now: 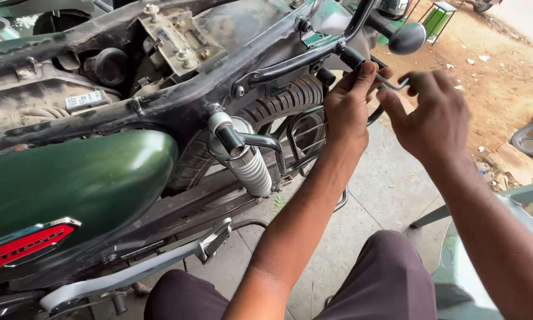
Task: Installing and securing a metal side guard frame to the rear of a motorcycle using bolts and a socket wrench.
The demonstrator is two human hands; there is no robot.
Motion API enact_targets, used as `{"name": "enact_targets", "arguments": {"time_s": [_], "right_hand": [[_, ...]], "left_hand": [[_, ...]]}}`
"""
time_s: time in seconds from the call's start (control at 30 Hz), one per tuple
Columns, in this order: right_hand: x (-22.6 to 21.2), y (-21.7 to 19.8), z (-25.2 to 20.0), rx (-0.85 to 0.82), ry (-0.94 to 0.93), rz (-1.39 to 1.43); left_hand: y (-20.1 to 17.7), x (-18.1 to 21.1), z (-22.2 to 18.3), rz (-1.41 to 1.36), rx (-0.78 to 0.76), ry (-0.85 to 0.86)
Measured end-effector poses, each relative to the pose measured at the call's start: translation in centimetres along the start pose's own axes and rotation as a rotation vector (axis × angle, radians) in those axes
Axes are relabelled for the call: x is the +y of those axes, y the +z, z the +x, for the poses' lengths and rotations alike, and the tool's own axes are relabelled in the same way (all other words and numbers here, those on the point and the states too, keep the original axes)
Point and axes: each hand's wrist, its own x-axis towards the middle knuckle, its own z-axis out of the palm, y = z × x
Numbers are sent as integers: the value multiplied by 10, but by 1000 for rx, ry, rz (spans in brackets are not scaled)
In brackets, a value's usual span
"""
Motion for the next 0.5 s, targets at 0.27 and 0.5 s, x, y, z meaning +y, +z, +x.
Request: {"name": "enact_targets", "arguments": {"time_s": [0.27, 0.5], "right_hand": [[-3, 10, -7, -116, -157, 55], [-49, -4, 9, -316, 842, 1322]], "left_hand": [[-25, -1, 11, -72, -195, -51], [-14, 4, 3, 21, -80, -58]]}}
